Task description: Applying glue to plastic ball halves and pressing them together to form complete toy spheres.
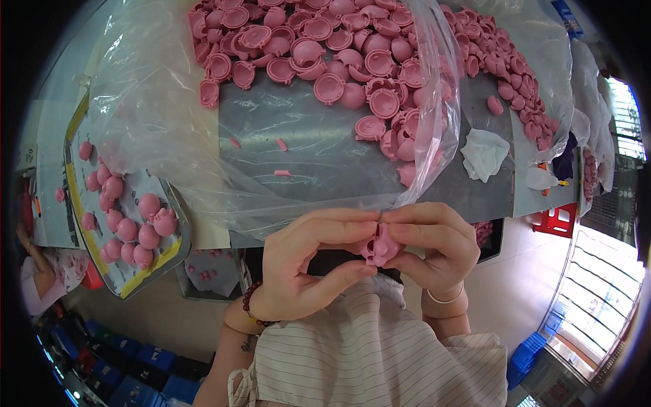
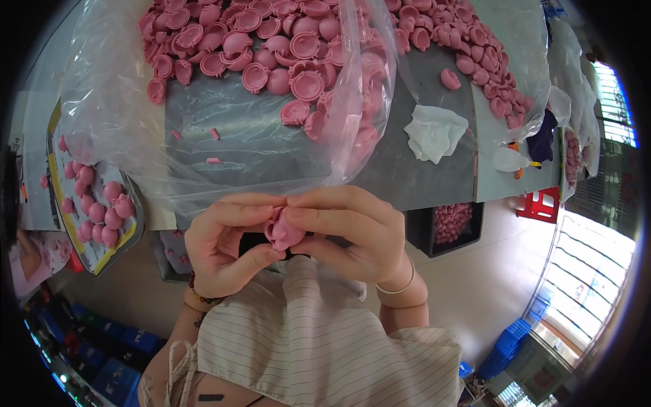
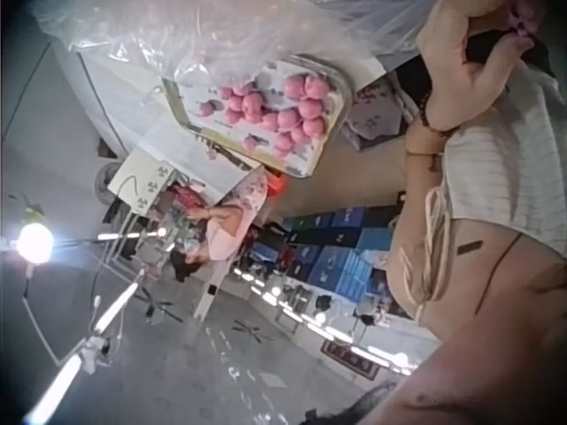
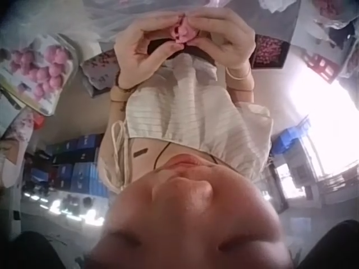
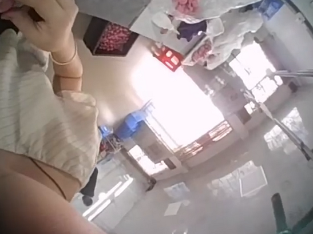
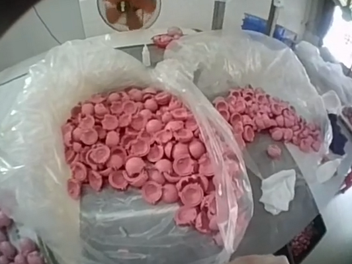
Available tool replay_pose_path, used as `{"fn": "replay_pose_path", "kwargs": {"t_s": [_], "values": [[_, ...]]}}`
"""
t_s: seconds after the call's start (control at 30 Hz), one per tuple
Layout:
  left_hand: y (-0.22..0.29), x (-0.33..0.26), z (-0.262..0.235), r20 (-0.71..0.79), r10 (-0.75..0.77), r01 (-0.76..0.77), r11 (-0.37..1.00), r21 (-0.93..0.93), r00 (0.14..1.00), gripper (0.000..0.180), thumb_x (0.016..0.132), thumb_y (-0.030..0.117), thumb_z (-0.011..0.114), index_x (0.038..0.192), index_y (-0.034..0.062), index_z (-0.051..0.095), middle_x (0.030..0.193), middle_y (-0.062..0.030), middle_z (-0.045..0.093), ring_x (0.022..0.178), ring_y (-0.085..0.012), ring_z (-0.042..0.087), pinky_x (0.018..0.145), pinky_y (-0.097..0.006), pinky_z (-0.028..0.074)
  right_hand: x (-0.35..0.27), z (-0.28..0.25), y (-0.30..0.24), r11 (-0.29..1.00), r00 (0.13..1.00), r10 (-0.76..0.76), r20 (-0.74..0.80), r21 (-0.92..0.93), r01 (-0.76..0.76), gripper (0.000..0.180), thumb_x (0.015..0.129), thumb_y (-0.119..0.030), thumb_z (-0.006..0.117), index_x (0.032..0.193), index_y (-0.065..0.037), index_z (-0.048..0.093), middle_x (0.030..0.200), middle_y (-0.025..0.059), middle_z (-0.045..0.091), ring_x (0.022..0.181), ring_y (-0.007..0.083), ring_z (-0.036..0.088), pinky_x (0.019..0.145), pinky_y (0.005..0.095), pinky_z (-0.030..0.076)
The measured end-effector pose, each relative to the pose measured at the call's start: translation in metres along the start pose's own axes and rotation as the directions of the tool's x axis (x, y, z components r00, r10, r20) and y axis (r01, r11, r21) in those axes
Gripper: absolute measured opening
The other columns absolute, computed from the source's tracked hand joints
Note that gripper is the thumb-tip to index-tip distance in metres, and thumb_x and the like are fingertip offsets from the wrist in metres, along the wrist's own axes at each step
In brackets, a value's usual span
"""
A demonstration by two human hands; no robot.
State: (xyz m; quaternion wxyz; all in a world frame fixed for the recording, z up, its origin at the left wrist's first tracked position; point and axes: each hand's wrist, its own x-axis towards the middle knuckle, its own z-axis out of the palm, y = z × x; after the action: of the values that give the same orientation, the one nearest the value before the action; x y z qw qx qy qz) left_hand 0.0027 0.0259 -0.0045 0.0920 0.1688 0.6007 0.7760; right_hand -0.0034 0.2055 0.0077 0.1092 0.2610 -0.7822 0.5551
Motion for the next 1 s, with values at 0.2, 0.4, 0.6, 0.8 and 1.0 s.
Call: {"fn": "replay_pose_path", "kwargs": {"t_s": [0.2,0.4,0.6,0.8,1.0], "values": [[0.000,0.000,-0.003,-0.003,0.005,-0.005,1.000,0.009,1.000,0.035,0.065,-0.005,0.065,0.098,-0.0040,0.052,0.107,-0.0196,0.049,0.087,-0.0192,0.056,0.074,-0.026,0.046,0.001,0.005,-0.001,1.000,0.999,-0.023,-0.025,-0.007,0.023,0.032,0.056,-0.003,0.072,0.087,-0.001,0.061,0.085,0.0109,0.058,0.070,0.0178,0.059,0.059,0.0239,0.049],[0.001,0.002,-0.009,0.072,0.011,-0.011,1.000,0.000,0.997,0.048,0.061,-0.005,0.069,0.104,-0.0055,0.049,0.109,-0.0221,0.047,0.097,-0.0242,0.052,0.082,-0.030,0.044,-0.007,0.014,-0.009,0.982,0.994,-0.049,-0.100,-0.188,0.030,0.029,0.057,-0.003,0.073,0.082,-0.003,0.058,0.075,0.0085,0.052,0.061,0.0159,0.054,0.053,0.0242,0.046],[-0.002,0.002,-0.002,-0.079,-0.059,0.042,0.980,-0.196,0.995,0.054,0.057,0.000,0.073,0.105,-0.0046,0.050,0.105,-0.0181,0.052,0.097,-0.0248,0.052,0.082,-0.031,0.042,-0.008,0.006,-0.006,0.971,0.976,-0.218,-0.024,-0.107,0.215,0.017,0.066,0.006,0.058,0.079,-0.003,0.053,0.078,0.0102,0.050,0.055,0.0183,0.052,0.047,0.0271,0.041],[-0.008,0.000,-0.006,-0.087,0.025,-0.038,0.988,-0.150,0.996,0.049,0.057,0.001,0.074,0.100,-0.0039,0.053,0.098,-0.0165,0.056,0.093,-0.0250,0.054,0.082,-0.032,0.042,-0.025,-0.032,0.017,0.949,0.786,-0.228,-0.575,-0.311,0.048,0.010,0.075,0.000,0.050,0.084,0.003,0.051,0.080,0.0123,0.050,0.063,0.0187,0.048,0.054,0.0262,0.038],[-0.010,0.000,-0.008,-0.112,0.090,-0.108,0.979,-0.173,0.990,0.046,0.055,-0.006,0.071,0.099,-0.0057,0.054,0.098,-0.0178,0.057,0.086,-0.0224,0.058,0.077,-0.030,0.045,-0.046,-0.111,0.049,0.725,0.365,-0.394,-0.844,-0.529,-0.442,0.029,0.076,-0.010,0.058,0.099,0.004,0.048,0.084,0.0113,0.053,0.071,0.0170,0.049,0.064,0.0268,0.041]]}}
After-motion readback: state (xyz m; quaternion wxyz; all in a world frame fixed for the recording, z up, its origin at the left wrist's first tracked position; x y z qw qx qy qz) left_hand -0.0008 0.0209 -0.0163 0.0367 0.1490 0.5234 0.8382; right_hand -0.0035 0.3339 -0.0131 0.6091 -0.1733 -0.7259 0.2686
